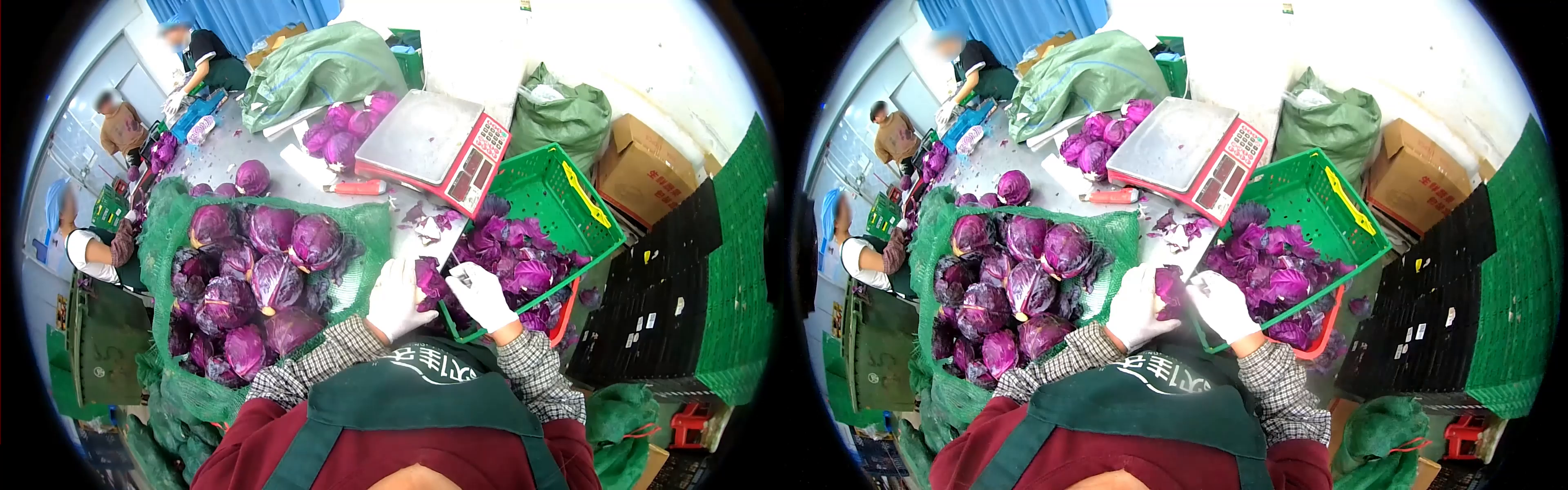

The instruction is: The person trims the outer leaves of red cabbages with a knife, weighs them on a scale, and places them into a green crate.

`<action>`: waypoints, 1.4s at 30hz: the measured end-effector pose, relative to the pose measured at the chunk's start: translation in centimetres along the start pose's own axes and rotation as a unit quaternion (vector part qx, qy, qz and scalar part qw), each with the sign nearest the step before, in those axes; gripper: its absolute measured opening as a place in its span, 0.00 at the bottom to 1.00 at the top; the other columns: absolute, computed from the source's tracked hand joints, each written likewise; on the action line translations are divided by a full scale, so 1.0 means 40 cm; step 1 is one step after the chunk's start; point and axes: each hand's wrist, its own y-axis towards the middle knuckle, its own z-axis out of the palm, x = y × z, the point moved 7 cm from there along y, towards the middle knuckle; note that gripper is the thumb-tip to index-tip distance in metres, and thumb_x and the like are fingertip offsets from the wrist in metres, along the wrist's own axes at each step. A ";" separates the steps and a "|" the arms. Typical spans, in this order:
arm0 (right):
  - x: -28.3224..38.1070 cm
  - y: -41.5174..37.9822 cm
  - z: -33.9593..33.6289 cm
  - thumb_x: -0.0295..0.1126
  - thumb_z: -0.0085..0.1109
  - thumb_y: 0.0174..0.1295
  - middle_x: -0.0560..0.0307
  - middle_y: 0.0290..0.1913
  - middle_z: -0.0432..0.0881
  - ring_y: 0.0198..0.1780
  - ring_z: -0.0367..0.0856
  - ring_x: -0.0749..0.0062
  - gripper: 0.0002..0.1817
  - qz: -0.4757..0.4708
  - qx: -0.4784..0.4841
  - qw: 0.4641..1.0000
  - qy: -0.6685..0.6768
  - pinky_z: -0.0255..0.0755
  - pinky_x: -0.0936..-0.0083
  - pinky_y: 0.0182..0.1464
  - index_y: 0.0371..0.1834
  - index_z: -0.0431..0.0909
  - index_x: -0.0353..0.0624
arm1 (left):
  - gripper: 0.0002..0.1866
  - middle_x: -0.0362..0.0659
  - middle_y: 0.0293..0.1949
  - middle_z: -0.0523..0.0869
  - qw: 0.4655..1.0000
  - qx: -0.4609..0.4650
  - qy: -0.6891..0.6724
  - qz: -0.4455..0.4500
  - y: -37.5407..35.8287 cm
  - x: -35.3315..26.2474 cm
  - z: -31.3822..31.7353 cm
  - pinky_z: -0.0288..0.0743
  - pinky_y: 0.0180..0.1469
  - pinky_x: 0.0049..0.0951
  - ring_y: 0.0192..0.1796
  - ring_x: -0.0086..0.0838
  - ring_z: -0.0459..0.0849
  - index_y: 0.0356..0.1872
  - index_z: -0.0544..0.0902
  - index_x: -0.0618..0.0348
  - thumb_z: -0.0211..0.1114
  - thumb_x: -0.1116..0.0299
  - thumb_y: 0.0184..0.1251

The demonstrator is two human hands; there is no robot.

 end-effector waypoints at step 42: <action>0.073 0.026 0.035 0.34 0.63 0.58 0.52 0.43 0.78 0.38 0.82 0.60 0.13 -0.163 0.049 0.981 -0.093 0.78 0.70 0.37 0.43 0.80 0.41 | 0.48 0.57 0.57 0.70 0.997 -0.004 -0.071 -0.021 0.011 0.086 0.013 0.59 0.65 0.46 0.63 0.52 0.64 0.60 0.67 0.66 0.76 0.47 0.39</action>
